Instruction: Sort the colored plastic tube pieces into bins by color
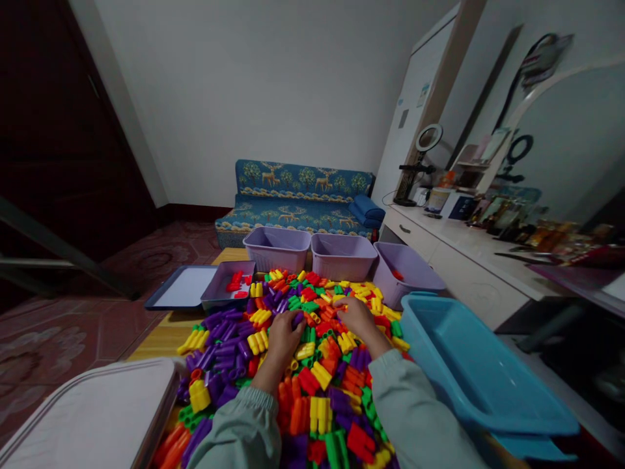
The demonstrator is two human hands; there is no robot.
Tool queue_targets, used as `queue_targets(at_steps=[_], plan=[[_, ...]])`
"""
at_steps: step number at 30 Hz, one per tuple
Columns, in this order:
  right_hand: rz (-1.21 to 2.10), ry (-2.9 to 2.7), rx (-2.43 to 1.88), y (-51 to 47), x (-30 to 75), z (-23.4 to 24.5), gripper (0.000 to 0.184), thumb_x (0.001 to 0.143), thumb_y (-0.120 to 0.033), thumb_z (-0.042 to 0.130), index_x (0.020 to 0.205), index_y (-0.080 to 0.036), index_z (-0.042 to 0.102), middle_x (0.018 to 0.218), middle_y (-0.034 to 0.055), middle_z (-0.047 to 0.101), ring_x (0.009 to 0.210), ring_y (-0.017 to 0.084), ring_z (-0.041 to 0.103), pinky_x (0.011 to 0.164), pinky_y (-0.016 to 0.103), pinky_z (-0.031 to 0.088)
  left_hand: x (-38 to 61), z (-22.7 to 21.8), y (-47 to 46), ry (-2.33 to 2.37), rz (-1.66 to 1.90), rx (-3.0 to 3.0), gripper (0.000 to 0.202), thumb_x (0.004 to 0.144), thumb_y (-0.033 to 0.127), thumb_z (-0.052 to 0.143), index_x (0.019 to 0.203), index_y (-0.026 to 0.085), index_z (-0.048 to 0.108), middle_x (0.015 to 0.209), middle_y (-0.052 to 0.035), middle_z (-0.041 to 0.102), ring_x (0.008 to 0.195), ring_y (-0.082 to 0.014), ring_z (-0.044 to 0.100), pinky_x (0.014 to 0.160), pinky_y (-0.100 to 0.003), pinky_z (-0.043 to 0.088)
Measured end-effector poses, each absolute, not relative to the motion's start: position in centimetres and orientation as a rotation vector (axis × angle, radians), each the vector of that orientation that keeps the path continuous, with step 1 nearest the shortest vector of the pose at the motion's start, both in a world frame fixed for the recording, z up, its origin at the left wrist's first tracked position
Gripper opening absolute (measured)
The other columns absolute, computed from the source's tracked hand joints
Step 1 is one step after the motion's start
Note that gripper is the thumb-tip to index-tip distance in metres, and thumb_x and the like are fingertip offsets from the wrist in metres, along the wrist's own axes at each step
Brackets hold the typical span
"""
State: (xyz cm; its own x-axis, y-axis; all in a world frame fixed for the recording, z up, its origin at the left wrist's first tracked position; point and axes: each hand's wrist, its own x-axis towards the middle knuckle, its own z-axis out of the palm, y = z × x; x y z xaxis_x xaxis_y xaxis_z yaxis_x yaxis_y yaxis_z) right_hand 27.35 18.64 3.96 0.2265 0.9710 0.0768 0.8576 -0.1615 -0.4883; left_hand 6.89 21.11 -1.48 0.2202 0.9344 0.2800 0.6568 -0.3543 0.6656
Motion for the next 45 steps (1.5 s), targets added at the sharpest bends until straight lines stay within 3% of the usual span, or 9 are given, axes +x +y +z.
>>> queue_targets(at_steps=[9, 16, 21, 26, 30, 33, 35, 40, 45], plan=[[0.175, -1.879, -2.424, 20.3, 23.6, 4.8, 0.03, 0.071, -0.032, 0.068, 0.096, -0.016, 0.071, 0.101, 0.0161, 0.07, 0.097, 0.03, 0.065, 0.076, 0.033, 0.047, 6.9, -1.2, 20.8, 1.484, 0.937, 2.073, 0.027, 0.081, 0.026, 0.056, 0.104, 0.017, 0.068, 0.101, -0.0076, 0.069, 0.097, -0.0227, 0.059, 0.085, -0.032, 0.041], [0.327, -1.678, -2.133, 20.1, 25.1, 3.0, 0.021, 0.07, -0.028, 0.069, 0.09, -0.022, 0.071, 0.092, 0.006, 0.073, 0.088, 0.021, 0.066, 0.073, 0.027, 0.045, 6.9, -1.5, 20.9, 1.454, 1.005, 2.052, 0.026, 0.079, 0.027, 0.057, 0.101, 0.02, 0.069, 0.097, -0.0072, 0.07, 0.094, -0.0233, 0.059, 0.084, -0.034, 0.042], [0.445, -1.52, -1.794, 19.0, 25.5, 2.3, 0.02, 0.071, -0.025, 0.064, 0.089, -0.02, 0.071, 0.091, 0.0043, 0.073, 0.083, 0.019, 0.066, 0.074, 0.027, 0.048, 7.0, -1.6, 21.0, 1.384, 1.141, 1.897, 0.03, 0.074, 0.027, 0.064, 0.103, 0.019, 0.069, 0.099, -0.0096, 0.07, 0.096, -0.0259, 0.06, 0.087, -0.039, 0.043], [0.201, -1.631, -1.814, 16.7, 23.8, 3.3, 0.019, 0.072, -0.021, 0.062, 0.089, -0.021, 0.071, 0.093, 0.0059, 0.071, 0.089, 0.022, 0.065, 0.081, 0.03, 0.047, 7.0, -1.3, 20.7, 1.051, 1.245, 1.546, 0.059, 0.076, 0.042, 0.065, 0.129, 0.018, 0.052, 0.106, -0.0109, 0.067, 0.089, -0.0222, 0.064, 0.078, -0.034, 0.05], [0.144, -1.726, -1.683, 15.1, 22.5, 3.9, 0.018, 0.077, -0.022, 0.06, 0.091, -0.023, 0.07, 0.095, 0.0058, 0.07, 0.089, 0.021, 0.064, 0.081, 0.031, 0.046, 6.9, -1.1, 20.7, 0.864, 1.296, 1.4, 0.05, 0.072, 0.041, 0.069, 0.116, 0.017, 0.061, 0.099, -0.0087, 0.069, 0.086, -0.0197, 0.064, 0.076, -0.03, 0.05], [0.32, -1.604, -1.578, 14.9, 22.4, 3.8, 0.014, 0.073, -0.026, 0.064, 0.084, -0.022, 0.071, 0.088, 0.0051, 0.07, 0.084, 0.022, 0.063, 0.079, 0.032, 0.045, 6.5, -1.1, 21.0, 0.84, 1.392, 1.235, 0.036, 0.067, 0.041, 0.073, 0.092, 0.015, 0.068, 0.085, -0.0059, 0.07, 0.079, -0.0177, 0.064, 0.074, -0.028, 0.05], [0.547, -1.371, -1.484, 14.9, 22.7, 3.7, 0.015, 0.069, -0.03, 0.068, 0.079, -0.019, 0.07, 0.078, 0.0039, 0.069, 0.074, 0.02, 0.062, 0.072, 0.031, 0.046, 6.2, -1.1, 21.3, 0.878, 1.463, 1.125, 0.036, 0.064, 0.042, 0.075, 0.087, 0.015, 0.068, 0.082, -0.0042, 0.07, 0.076, -0.0159, 0.063, 0.07, -0.025, 0.049], [1.294, -0.633, -1.009, 14.5, 22.8, 4.1, 0.022, 0.066, -0.037, 0.069, 0.075, -0.018, 0.06, 0.063, -0.0023, 0.061, 0.039, 0.006, 0.037, 0.037, 0.019, 0.027, 5.8, -0.9, 21.3, 0.91, 1.43, 0.949, 0.047, 0.063, 0.046, 0.075, 0.096, 0.015, 0.067, 0.075, -0.0016, 0.066, 0.062, -0.0116, 0.059, 0.056, -0.021, 0.046], [1.583, -0.394, -0.721, 13.5, 22.0, 4.7, 0.018, 0.075, -0.031, 0.059, 0.089, -0.019, 0.06, 0.073, 0.0008, 0.066, 0.051, 0.008, 0.054, 0.039, 0.016, 0.036, 5.9, -0.7, 20.8, 0.805, 1.353, 0.912, 0.056, 0.065, 0.044, 0.076, 0.111, 0.015, 0.063, 0.079, -0.0012, 0.065, 0.069, -0.0128, 0.062, 0.066, -0.026, 0.053]])
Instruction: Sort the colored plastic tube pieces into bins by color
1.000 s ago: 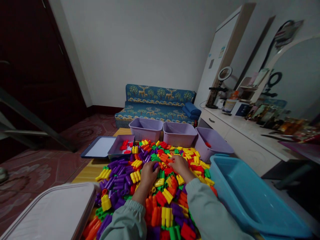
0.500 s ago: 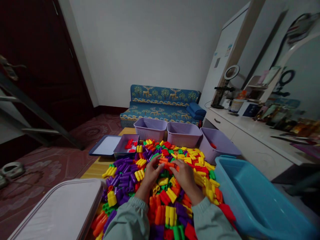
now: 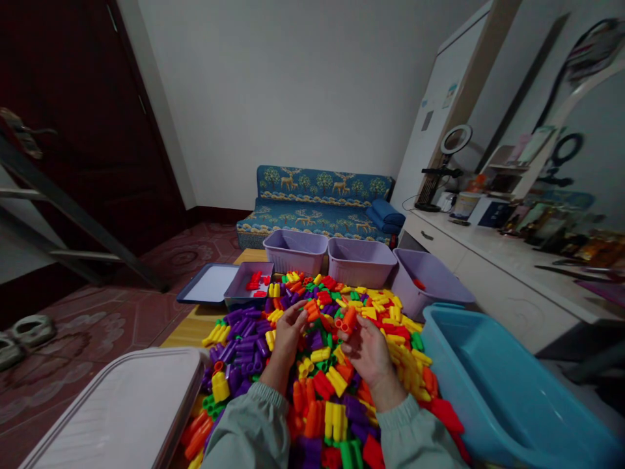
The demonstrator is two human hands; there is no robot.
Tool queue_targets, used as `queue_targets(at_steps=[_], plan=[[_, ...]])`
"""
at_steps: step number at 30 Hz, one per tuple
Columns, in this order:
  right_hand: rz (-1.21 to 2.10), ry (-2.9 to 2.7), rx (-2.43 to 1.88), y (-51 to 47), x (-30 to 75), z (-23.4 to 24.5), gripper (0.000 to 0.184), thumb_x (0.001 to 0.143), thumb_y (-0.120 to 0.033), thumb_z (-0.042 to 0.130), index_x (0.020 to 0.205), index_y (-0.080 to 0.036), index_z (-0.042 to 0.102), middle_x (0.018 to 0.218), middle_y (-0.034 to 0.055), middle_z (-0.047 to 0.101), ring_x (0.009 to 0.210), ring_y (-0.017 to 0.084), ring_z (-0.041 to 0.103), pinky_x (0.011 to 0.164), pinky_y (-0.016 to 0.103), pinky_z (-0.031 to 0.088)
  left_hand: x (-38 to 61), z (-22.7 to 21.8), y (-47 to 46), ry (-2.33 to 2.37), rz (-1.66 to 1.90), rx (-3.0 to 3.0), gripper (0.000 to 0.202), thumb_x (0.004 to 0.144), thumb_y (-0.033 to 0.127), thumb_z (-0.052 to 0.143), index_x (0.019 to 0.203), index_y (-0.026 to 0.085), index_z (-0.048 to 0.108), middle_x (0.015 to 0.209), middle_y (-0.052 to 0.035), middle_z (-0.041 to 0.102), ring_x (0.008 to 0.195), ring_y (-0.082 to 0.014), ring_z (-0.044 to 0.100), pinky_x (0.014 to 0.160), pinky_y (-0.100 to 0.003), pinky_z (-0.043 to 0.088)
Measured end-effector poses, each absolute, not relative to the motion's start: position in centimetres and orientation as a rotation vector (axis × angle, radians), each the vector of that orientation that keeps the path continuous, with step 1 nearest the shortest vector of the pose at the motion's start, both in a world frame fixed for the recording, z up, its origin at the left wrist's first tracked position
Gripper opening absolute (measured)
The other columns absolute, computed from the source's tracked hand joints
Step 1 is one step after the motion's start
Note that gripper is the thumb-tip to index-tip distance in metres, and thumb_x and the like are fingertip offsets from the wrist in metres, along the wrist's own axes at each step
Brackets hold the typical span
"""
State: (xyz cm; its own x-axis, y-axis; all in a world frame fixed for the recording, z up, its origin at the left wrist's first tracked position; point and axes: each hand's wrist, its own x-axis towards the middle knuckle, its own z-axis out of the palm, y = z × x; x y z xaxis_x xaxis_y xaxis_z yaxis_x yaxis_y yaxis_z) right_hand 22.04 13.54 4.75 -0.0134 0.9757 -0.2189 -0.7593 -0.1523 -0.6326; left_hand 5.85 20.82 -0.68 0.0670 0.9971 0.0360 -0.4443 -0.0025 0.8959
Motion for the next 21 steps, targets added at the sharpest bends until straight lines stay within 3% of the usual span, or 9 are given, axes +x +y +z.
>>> queue_targets(at_steps=[5, 12, 17, 21], plan=[[1.556, -0.356, -0.774, 13.6, 21.8, 4.8, 0.027, 0.082, -0.038, 0.053, 0.103, -0.022, 0.055, 0.082, 0.0023, 0.069, 0.066, 0.015, 0.066, 0.056, 0.025, 0.053, 6.0, -0.9, 21.0, 0.79, 1.315, 0.921, 0.061, 0.061, 0.044, 0.078, 0.113, 0.014, 0.064, 0.087, -0.0055, 0.069, 0.079, -0.018, 0.066, 0.074, -0.032, 0.055], [1.569, -0.37, -0.627, 13.7, 21.5, 4.8, 0.029, 0.08, -0.035, 0.058, 0.105, -0.02, 0.051, 0.1, 0.0077, 0.068, 0.099, 0.023, 0.066, 0.081, 0.039, 0.054, 6.2, -0.6, 21.0, 0.85, 1.334, 1.038, 0.056, 0.059, 0.042, 0.079, 0.106, 0.014, 0.066, 0.094, -0.0086, 0.071, 0.083, -0.0208, 0.067, 0.074, -0.033, 0.056], [1.543, -0.278, -0.637, 13.9, 21.1, 4.6, 0.026, 0.079, -0.038, 0.06, 0.097, -0.021, 0.052, 0.101, 0.0093, 0.066, 0.104, 0.026, 0.063, 0.086, 0.046, 0.052, 6.3, -1.6, 21.6, 0.882, 1.34, 1.174, 0.048, 0.058, 0.04, 0.08, 0.097, 0.014, 0.068, 0.095, -0.0099, 0.072, 0.089, -0.0229, 0.067, 0.082, -0.036, 0.054], [1.44, -0.237, -0.673, 15.1, 22.6, 5.0, 0.019, 0.077, -0.034, 0.061, 0.09, -0.023, 0.051, 0.092, 0.0061, 0.066, 0.097, 0.024, 0.065, 0.082, 0.045, 0.055, 6.5, -2.5, 21.9, 0.918, 1.315, 1.29, 0.043, 0.063, 0.041, 0.076, 0.096, 0.015, 0.067, 0.094, -0.0085, 0.072, 0.088, -0.022, 0.067, 0.082, -0.035, 0.053]])
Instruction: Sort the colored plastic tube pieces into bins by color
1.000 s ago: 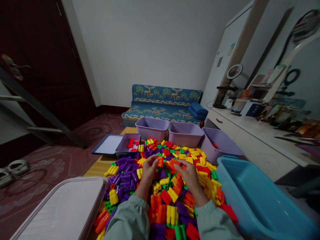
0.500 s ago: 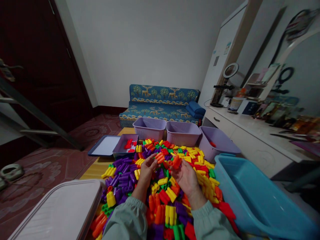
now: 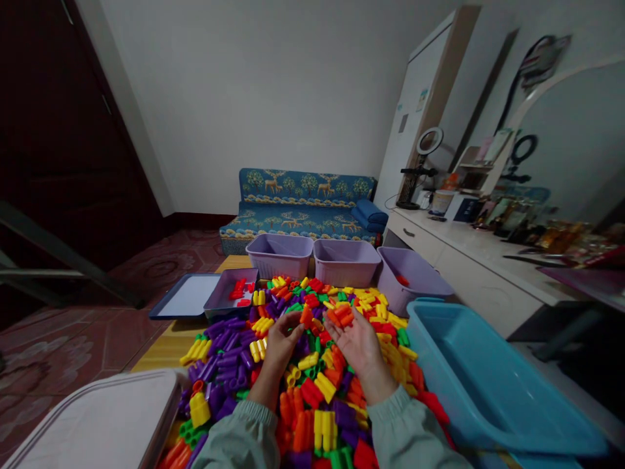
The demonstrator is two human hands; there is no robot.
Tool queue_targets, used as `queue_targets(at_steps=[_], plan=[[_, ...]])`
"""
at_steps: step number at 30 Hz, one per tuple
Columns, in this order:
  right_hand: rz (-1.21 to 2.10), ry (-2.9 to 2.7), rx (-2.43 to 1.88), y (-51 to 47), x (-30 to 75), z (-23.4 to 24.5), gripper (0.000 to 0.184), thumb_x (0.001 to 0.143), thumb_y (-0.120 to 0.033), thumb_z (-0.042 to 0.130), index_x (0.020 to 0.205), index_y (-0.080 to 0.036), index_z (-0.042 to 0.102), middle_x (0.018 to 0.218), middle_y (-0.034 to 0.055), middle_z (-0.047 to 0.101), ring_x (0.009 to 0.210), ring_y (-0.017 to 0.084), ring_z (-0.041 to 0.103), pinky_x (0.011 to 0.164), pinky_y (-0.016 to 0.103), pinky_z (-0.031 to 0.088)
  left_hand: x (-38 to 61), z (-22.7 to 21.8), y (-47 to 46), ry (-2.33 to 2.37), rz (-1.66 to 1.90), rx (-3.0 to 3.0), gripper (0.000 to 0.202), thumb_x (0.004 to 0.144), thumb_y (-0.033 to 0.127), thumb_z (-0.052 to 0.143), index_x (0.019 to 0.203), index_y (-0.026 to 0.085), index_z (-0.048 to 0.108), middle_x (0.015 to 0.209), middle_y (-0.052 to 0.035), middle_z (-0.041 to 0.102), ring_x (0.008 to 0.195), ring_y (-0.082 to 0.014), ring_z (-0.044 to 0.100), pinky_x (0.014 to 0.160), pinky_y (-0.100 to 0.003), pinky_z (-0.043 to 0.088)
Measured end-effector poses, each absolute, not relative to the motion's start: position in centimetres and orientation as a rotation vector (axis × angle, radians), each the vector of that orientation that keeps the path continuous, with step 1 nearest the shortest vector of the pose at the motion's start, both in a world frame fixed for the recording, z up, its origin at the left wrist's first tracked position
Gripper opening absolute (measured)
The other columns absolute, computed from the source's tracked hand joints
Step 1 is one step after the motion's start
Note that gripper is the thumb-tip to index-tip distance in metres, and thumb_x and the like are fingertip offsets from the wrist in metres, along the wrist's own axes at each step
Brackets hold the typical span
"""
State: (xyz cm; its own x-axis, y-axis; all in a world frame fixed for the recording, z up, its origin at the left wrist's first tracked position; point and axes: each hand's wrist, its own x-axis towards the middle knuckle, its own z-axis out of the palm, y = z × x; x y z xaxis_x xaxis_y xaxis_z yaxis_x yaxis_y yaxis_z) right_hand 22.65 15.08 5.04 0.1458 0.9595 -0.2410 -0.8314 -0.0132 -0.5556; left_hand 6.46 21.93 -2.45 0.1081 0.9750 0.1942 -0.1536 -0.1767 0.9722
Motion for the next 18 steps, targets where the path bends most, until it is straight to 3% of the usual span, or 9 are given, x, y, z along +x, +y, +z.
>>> queue_targets(at_steps=[5, 11, 18], plan=[[1.116, -0.159, -0.706, 18.7, 28.8, 8.1, 0.008, 0.078, -0.022, 0.055, 0.078, -0.023, 0.046, 0.074, -0.0013, 0.061, 0.078, 0.014, 0.065, 0.078, 0.033, 0.056, 6.6, -2.4, 21.7, 0.911, 1.259, 1.328, 0.045, 0.066, 0.042, 0.074, 0.1, 0.014, 0.066, 0.095, -0.0084, 0.071, 0.088, -0.0213, 0.067, 0.081, -0.033, 0.054], [0.689, -0.092, -0.883, 22.7, 36.1, 12.2, 0.009, 0.082, -0.026, 0.048, 0.075, -0.022, 0.044, 0.071, -0.0062, 0.053, 0.066, 0.008, 0.057, 0.075, 0.029, 0.054, 6.7, -2.2, 21.5, 0.919, 1.259, 1.285, 0.048, 0.062, 0.043, 0.077, 0.098, 0.012, 0.067, 0.093, -0.0097, 0.071, 0.087, -0.0227, 0.067, 0.082, -0.036, 0.054], [0.573, -0.002, -0.949, 23.2, 38.9, 12.2, 0.015, 0.082, -0.03, 0.047, 0.07, -0.022, 0.042, 0.069, -0.0069, 0.044, 0.067, 0.008, 0.05, 0.079, 0.027, 0.052, 6.8, -2.0, 21.5, 0.928, 1.248, 1.259, 0.048, 0.059, 0.042, 0.078, 0.096, 0.012, 0.067, 0.093, -0.0099, 0.072, 0.086, -0.0231, 0.068, 0.081, -0.036, 0.054]])
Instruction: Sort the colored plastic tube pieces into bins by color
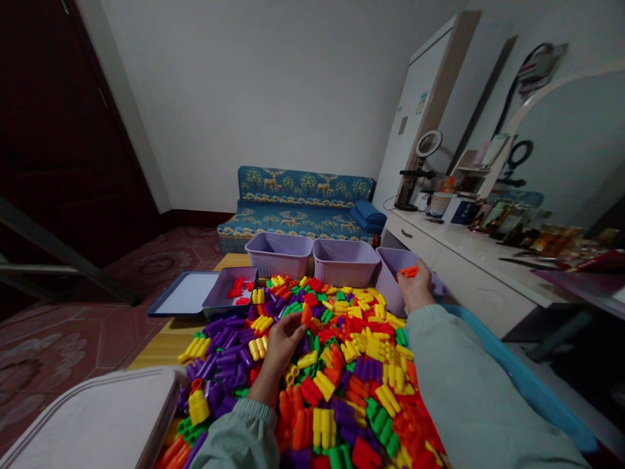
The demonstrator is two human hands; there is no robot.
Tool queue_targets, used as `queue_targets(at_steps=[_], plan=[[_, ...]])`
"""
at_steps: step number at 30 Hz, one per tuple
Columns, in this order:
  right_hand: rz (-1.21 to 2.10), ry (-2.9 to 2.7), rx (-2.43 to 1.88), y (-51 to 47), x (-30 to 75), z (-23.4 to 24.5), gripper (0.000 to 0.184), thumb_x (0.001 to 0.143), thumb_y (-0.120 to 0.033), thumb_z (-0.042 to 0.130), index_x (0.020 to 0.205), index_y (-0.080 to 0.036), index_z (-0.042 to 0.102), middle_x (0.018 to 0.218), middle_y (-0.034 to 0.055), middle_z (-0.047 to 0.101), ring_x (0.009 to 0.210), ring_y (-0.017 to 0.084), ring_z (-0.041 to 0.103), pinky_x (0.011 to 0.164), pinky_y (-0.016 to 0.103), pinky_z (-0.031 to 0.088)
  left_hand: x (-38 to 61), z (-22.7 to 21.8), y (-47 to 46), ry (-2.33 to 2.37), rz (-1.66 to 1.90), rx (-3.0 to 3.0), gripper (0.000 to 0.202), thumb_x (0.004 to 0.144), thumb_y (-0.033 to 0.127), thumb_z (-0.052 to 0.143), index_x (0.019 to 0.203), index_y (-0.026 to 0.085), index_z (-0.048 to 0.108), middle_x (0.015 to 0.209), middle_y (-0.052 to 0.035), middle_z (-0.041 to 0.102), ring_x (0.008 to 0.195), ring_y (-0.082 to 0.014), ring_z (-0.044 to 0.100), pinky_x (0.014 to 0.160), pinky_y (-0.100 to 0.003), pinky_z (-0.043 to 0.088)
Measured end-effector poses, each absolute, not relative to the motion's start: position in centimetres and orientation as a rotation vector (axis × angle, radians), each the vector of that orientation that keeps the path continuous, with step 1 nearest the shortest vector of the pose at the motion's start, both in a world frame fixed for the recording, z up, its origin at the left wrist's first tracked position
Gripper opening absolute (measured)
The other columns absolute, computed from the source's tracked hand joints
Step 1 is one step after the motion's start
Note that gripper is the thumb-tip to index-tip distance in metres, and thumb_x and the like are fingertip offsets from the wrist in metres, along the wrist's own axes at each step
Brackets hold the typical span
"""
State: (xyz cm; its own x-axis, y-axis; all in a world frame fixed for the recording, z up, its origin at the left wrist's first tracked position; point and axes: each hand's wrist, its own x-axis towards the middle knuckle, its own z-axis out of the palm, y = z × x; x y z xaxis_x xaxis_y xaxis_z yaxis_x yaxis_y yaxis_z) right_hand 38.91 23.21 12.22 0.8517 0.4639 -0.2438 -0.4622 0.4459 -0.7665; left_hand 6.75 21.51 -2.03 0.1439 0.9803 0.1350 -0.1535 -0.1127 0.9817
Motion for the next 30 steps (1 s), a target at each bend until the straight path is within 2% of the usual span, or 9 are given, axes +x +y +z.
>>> queue_targets(at_steps=[7, 10, 13, 15, 18, 21, 23, 26, 30], plan=[[0.612, -0.148, -0.921, 22.7, 36.2, 11.5, 0.011, 0.077, -0.03, 0.057, 0.082, -0.021, 0.052, 0.086, 0.0, 0.059, 0.085, 0.011, 0.061, 0.087, 0.03, 0.05, 6.8, -1.6, 21.3, 0.906, 1.246, 1.238, 0.052, 0.057, 0.043, 0.08, 0.097, 0.013, 0.067, 0.091, -0.0098, 0.071, 0.084, -0.0227, 0.068, 0.08, -0.036, 0.054], [0.713, -0.411, -0.959, 21.7, 32.3, 9.4, 0.023, 0.066, -0.023, 0.067, 0.087, -0.021, 0.056, 0.091, 0.0017, 0.064, 0.085, 0.014, 0.065, 0.088, 0.035, 0.05, 6.8, -1.6, 21.2, 0.928, 1.256, 1.277, 0.059, 0.059, 0.042, 0.078, 0.108, 0.013, 0.065, 0.093, -0.0097, 0.07, 0.084, -0.0217, 0.067, 0.077, -0.034, 0.054], [0.899, -0.772, -1.098, 20.3, 27.7, 6.1, 0.038, 0.062, -0.027, 0.073, 0.096, -0.02, 0.06, 0.099, 0.0062, 0.067, 0.089, 0.019, 0.066, 0.087, 0.04, 0.05, 6.9, -1.7, 21.2, 1.004, 1.252, 1.335, 0.066, 0.062, 0.039, 0.077, 0.12, 0.013, 0.059, 0.092, -0.0095, 0.069, 0.08, -0.0204, 0.065, 0.071, -0.032, 0.054], [0.927, -0.951, -1.208, 19.5, 24.9, 3.8, 0.04, 0.06, -0.029, 0.073, 0.097, -0.018, 0.062, 0.1, 0.0084, 0.067, 0.091, 0.022, 0.065, 0.087, 0.042, 0.05, 7.0, -1.8, 21.4, 1.025, 1.245, 1.368, 0.066, 0.064, 0.037, 0.076, 0.123, 0.012, 0.057, 0.091, -0.0097, 0.069, 0.079, -0.0202, 0.065, 0.069, -0.031, 0.054], [0.843, -1.25, -1.32, 18.5, 22.1, 1.7, 0.044, 0.062, -0.021, 0.067, 0.105, -0.019, 0.063, 0.11, 0.009, 0.066, 0.103, 0.023, 0.062, 0.093, 0.043, 0.047, 7.0, -2.0, 21.6, 0.996, 1.266, 1.392, 0.062, 0.066, 0.036, 0.074, 0.122, 0.013, 0.058, 0.091, -0.0088, 0.069, 0.08, -0.0199, 0.065, 0.07, -0.031, 0.054], [0.771, -1.559, -1.39, 17.7, 21.1, 1.5, 0.045, 0.064, -0.015, 0.063, 0.109, -0.018, 0.065, 0.115, 0.0089, 0.066, 0.109, 0.024, 0.06, 0.1, 0.042, 0.042, 6.8, -2.1, 21.7, 1.027, 1.322, 1.395, 0.059, 0.069, 0.036, 0.07, 0.122, 0.015, 0.057, 0.083, -0.0046, 0.068, 0.074, -0.0175, 0.064, 0.067, -0.028, 0.053], [0.752, -1.685, -1.42, 17.3, 21.3, 2.1, 0.041, 0.068, -0.015, 0.061, 0.108, -0.017, 0.066, 0.114, 0.0093, 0.067, 0.109, 0.023, 0.061, 0.1, 0.039, 0.042, 6.8, -2.2, 21.8, 1.048, 1.338, 1.384, 0.058, 0.072, 0.034, 0.067, 0.126, 0.015, 0.055, 0.079, -0.0027, 0.066, 0.07, -0.0163, 0.063, 0.064, -0.027, 0.052], [0.631, -1.74, -1.566, 16.9, 22.5, 3.4, 0.034, 0.075, -0.016, 0.056, 0.107, -0.017, 0.068, 0.11, 0.0089, 0.069, 0.105, 0.022, 0.063, 0.096, 0.035, 0.045, 6.7, -2.6, 21.9, 1.028, 1.329, 1.333, 0.056, 0.076, 0.032, 0.06, 0.128, 0.014, 0.053, 0.084, -0.0044, 0.067, 0.073, -0.0166, 0.063, 0.066, -0.028, 0.053], [0.409, -1.9, -1.912, 16.1, 24.1, 4.9, 0.038, 0.073, -0.019, 0.061, 0.111, -0.02, 0.067, 0.115, 0.0089, 0.067, 0.109, 0.026, 0.06, 0.096, 0.037, 0.042, 6.8, -3.2, 22.2, 1.044, 1.317, 1.306, 0.052, 0.076, 0.032, 0.06, 0.124, 0.013, 0.057, 0.087, -0.0063, 0.069, 0.079, -0.0187, 0.065, 0.074, -0.032, 0.053]])
